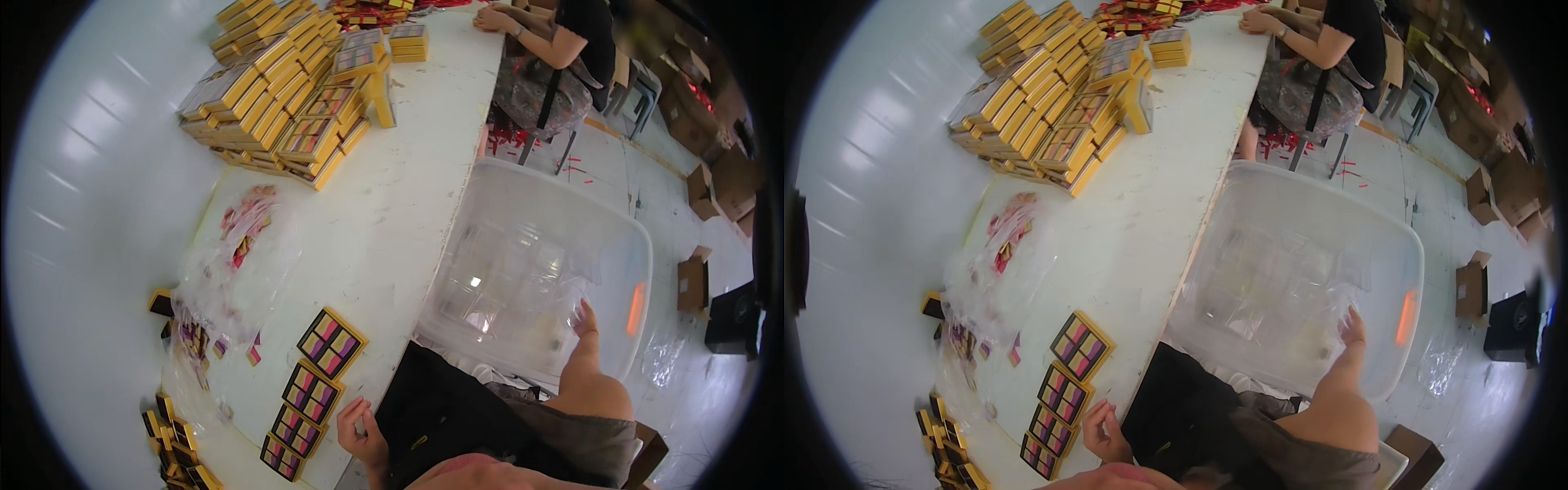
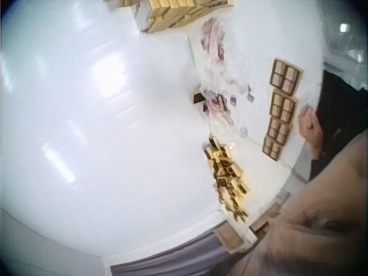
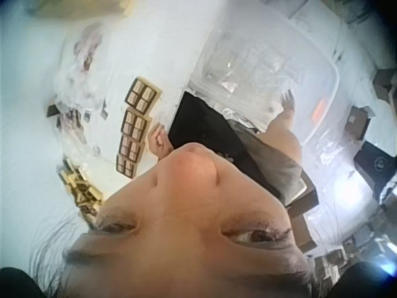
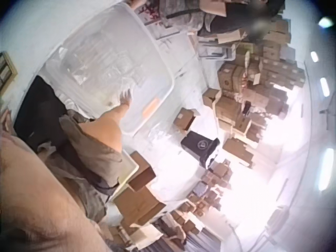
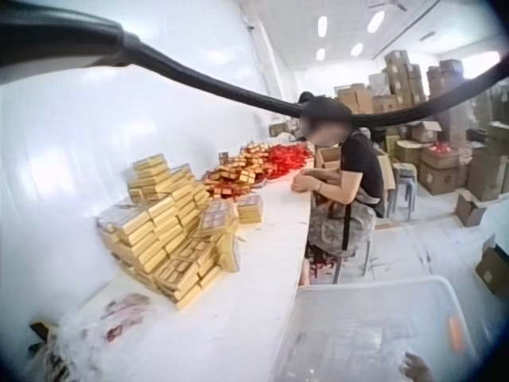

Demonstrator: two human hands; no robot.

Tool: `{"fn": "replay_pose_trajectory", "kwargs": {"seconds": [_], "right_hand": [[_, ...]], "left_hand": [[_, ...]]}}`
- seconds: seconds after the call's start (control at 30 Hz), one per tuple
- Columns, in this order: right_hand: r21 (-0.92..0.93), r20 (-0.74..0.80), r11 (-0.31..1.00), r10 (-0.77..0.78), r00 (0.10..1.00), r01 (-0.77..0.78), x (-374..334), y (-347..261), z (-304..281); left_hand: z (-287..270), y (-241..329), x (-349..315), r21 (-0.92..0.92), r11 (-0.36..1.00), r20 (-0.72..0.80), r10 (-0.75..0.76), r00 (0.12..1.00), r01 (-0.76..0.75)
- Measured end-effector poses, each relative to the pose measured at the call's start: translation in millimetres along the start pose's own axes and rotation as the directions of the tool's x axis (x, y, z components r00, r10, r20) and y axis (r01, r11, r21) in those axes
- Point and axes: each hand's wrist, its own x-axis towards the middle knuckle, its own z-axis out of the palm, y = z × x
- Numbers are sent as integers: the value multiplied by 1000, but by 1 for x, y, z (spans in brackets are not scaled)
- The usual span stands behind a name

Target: The person assembles makeup palettes by placing small colored blocks into black trays, then covers them with clear plastic lids. The person stacks the completed palettes on the table.

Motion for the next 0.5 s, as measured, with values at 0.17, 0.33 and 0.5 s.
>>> {"fn": "replay_pose_trajectory", "kwargs": {"seconds": [0.17, 0.33, 0.5], "right_hand": [[-276, 291, 952, 216, 932, -135, -51, -83, -5], [-197, 552, 976, 33, 833, 92, -168, -131, 111], [-109, 886, 979, 17, 463, 174, -286, -116, 300]], "left_hand": [[-13, -2, -4, -53, 999, -42, 0, 999, -2], [-28, -6, -7, -61, 995, -28, 78, 997, -79], [-42, 4, 4, -178, 978, 77, 125, 989, -110]]}}
